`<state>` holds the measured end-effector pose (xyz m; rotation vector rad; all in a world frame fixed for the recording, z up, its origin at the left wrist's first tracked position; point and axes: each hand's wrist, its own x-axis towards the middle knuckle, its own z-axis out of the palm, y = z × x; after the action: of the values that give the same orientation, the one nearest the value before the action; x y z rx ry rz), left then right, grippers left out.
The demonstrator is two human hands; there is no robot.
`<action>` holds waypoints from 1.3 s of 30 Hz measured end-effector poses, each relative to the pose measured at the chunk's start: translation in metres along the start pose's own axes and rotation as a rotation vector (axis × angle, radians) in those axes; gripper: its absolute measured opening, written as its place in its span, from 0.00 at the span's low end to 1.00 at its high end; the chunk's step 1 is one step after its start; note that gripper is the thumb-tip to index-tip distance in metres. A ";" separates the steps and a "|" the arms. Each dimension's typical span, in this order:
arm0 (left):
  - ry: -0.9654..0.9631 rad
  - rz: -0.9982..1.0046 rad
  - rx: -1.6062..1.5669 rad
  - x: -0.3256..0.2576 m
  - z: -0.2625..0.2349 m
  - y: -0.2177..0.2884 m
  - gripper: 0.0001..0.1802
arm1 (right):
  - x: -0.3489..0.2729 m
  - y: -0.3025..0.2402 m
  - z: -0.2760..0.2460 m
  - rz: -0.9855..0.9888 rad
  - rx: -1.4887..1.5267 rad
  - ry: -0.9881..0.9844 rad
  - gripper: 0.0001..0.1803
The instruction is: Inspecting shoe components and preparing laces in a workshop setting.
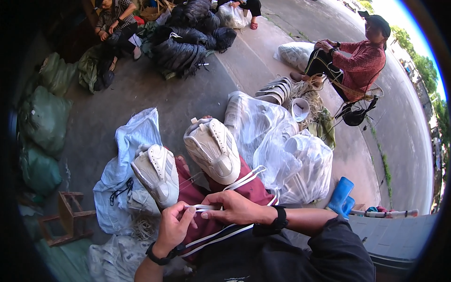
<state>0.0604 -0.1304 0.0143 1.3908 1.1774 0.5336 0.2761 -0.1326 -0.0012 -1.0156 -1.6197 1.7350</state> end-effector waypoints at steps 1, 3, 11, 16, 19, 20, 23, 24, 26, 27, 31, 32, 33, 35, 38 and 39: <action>0.010 0.024 0.023 0.000 0.002 0.000 0.14 | -0.002 0.002 0.000 -0.019 -0.054 0.005 0.15; 0.024 0.012 0.036 0.002 0.004 0.008 0.13 | -0.004 0.002 -0.003 0.043 0.041 0.001 0.15; 0.049 0.128 -0.108 0.003 0.022 0.004 0.08 | -0.012 0.000 -0.004 0.106 0.194 0.016 0.13; 0.097 0.131 -0.187 0.005 0.028 0.004 0.08 | -0.013 0.010 -0.003 0.164 0.348 0.002 0.14; 0.122 0.108 -0.303 0.009 0.028 0.004 0.09 | -0.009 0.008 -0.006 0.231 0.427 0.007 0.14; 0.127 0.101 -0.340 0.011 0.028 0.006 0.09 | -0.007 0.008 -0.009 0.234 0.451 0.001 0.14; 0.135 0.094 -0.398 0.014 0.029 0.007 0.09 | -0.003 0.006 -0.010 0.216 0.481 0.006 0.15; 0.128 0.100 -0.362 0.014 0.028 0.008 0.09 | -0.002 0.011 -0.009 0.180 0.487 -0.003 0.16; 0.122 0.104 -0.326 0.014 0.028 0.007 0.09 | -0.003 0.010 -0.009 0.186 0.486 -0.003 0.16; 0.124 0.104 -0.328 0.014 0.029 0.004 0.08 | -0.003 0.010 -0.008 0.191 0.482 -0.005 0.16; 0.130 0.097 -0.345 0.011 0.032 0.004 0.06 | -0.008 0.014 -0.006 0.182 0.490 -0.001 0.16; 0.130 0.096 -0.344 0.010 0.032 0.003 0.06 | -0.009 0.012 -0.007 0.192 0.485 0.030 0.16; 0.153 0.113 -0.366 0.008 0.031 0.000 0.05 | -0.009 0.011 -0.007 0.202 0.480 0.060 0.16; 0.174 0.130 -0.387 0.008 0.029 -0.004 0.06 | -0.007 0.020 -0.004 0.111 0.438 0.110 0.16; 0.186 0.129 -0.416 0.007 0.024 -0.003 0.05 | -0.008 0.019 -0.004 0.019 0.382 0.180 0.15; 0.185 0.128 -0.416 0.008 0.025 -0.002 0.05 | -0.008 0.018 -0.004 0.016 0.369 0.199 0.15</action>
<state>0.0845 -0.1358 0.0047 1.0777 1.0512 0.9570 0.2859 -0.1386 -0.0177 -0.9835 -1.1194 1.7940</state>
